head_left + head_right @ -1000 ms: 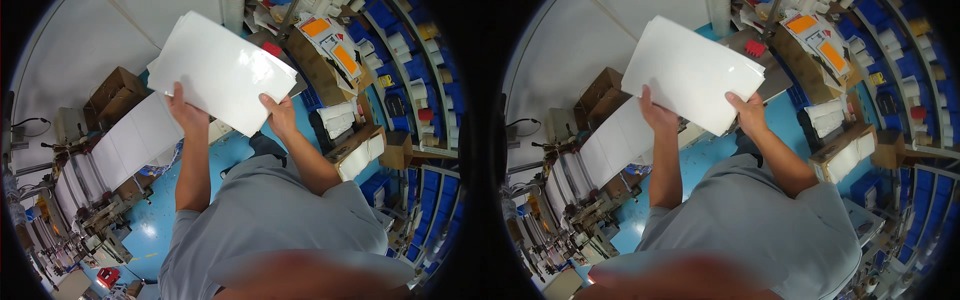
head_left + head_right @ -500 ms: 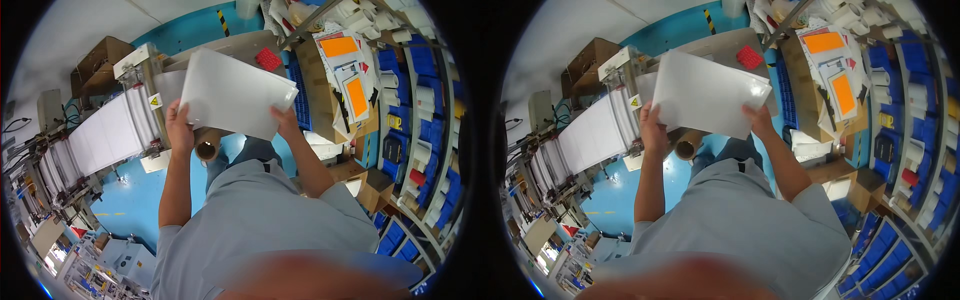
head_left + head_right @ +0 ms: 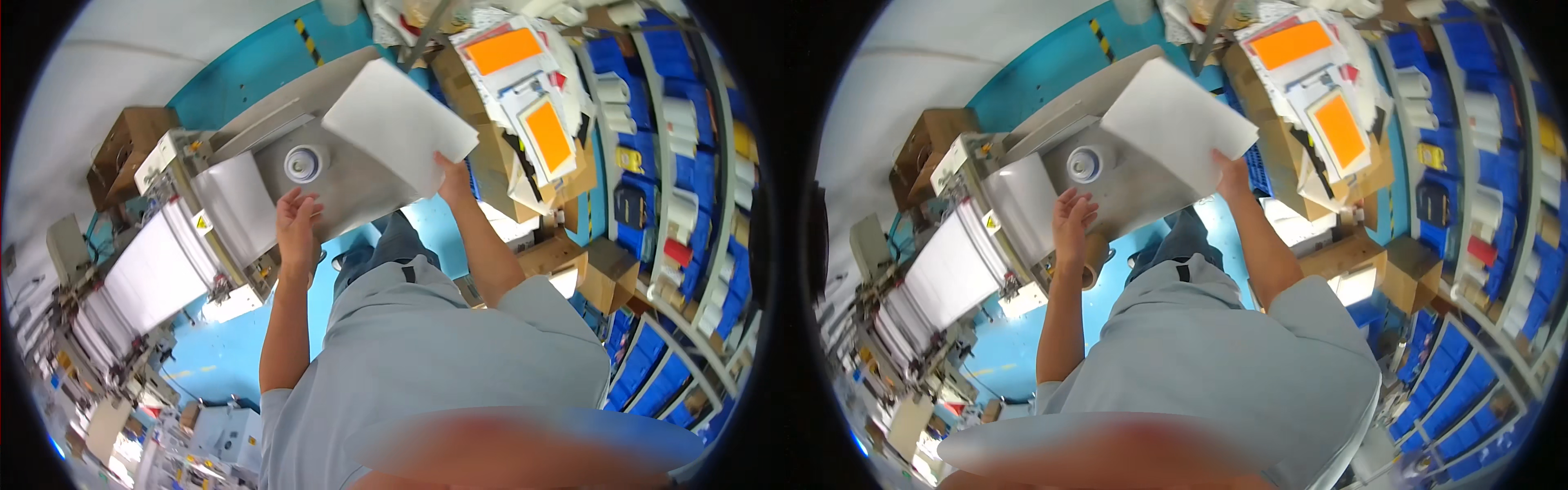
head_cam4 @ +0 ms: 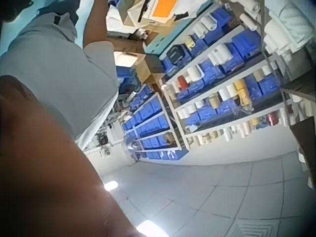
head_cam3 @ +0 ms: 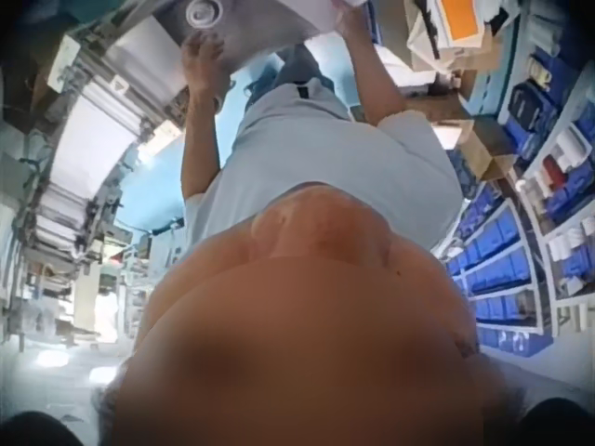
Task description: The recorder is operating and maintaining a machine that processes white sheets, including inspecting sheets, cleaning parts of the machine, and making adjustments to the rollers.
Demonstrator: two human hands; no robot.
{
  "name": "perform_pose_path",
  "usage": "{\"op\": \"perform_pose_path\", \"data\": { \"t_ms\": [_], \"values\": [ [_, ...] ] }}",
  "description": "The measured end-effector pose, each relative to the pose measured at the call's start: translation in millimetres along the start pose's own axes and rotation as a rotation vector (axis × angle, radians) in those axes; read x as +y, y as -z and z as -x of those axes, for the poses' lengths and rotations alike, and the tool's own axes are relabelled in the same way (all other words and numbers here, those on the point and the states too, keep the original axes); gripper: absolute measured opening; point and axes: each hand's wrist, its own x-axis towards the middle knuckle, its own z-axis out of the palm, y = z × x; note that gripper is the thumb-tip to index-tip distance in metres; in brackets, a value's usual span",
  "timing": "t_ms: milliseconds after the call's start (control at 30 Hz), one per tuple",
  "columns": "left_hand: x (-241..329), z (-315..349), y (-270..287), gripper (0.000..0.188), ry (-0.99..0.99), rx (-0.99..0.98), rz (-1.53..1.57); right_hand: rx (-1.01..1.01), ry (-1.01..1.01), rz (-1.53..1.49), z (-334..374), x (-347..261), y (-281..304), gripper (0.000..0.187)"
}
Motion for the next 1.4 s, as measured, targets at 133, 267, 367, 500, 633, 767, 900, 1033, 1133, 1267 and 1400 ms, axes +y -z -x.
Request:
{"op": "perform_pose_path", "data": {
  "t_ms": [133,267,367,500,633,767,900,1033,1133,1267,1400],
  "values": [
    [-35.6,3.9,20.9,0.034,0.081,-0.049,0.025,0.014,-0.023,-0.086,-48.9,25.8,-36.0,0.049],
    [-45.0,24.3,30.7,0.033,0.137,0.025,0.012,-0.023,0.037,-0.166,-93.4,79.8,-60.1,0.046],
    [-56.1,38.1,39.2,0.031,0.134,0.091,0.035,0.059,-0.108,-0.302,-102.5,113.5,-89.6,0.046],
    [-60.0,52.8,41.5,0.031,0.174,0.125,-0.004,0.228,-0.298,-0.235,-116.3,146.0,-97.4,0.045],
    [-70.3,59.0,45.4,0.031,0.209,0.139,0.032,0.129,-0.419,-0.136,-105.5,162.2,-96.6,0.039],
    [-68.0,61.5,42.6,0.031,0.218,0.137,0.004,-0.107,-0.539,0.301,-118.7,172.7,-30.6,0.030],
    [-64.9,50.9,47.9,0.031,0.194,0.076,0.000,0.077,0.151,1.076,-165.9,157.7,87.8,0.024],
    [-74.9,70.7,58.9,0.028,0.240,0.213,-0.024,-0.143,0.455,1.372,-178.7,67.6,-10.2,0.046],
    [-84.7,69.2,59.3,0.028,0.278,0.209,-0.006,-0.427,0.569,1.550,-226.6,36.6,-35.3,0.073],
    [-86.4,73.8,56.1,0.028,0.329,0.257,-0.028,-0.806,0.334,1.661,-262.6,25.4,-70.8,0.089],
    [-87.9,79.2,56.7,0.029,0.379,0.259,-0.064,-1.013,0.544,1.790,-273.9,25.0,-82.3,0.106]
  ]
}}
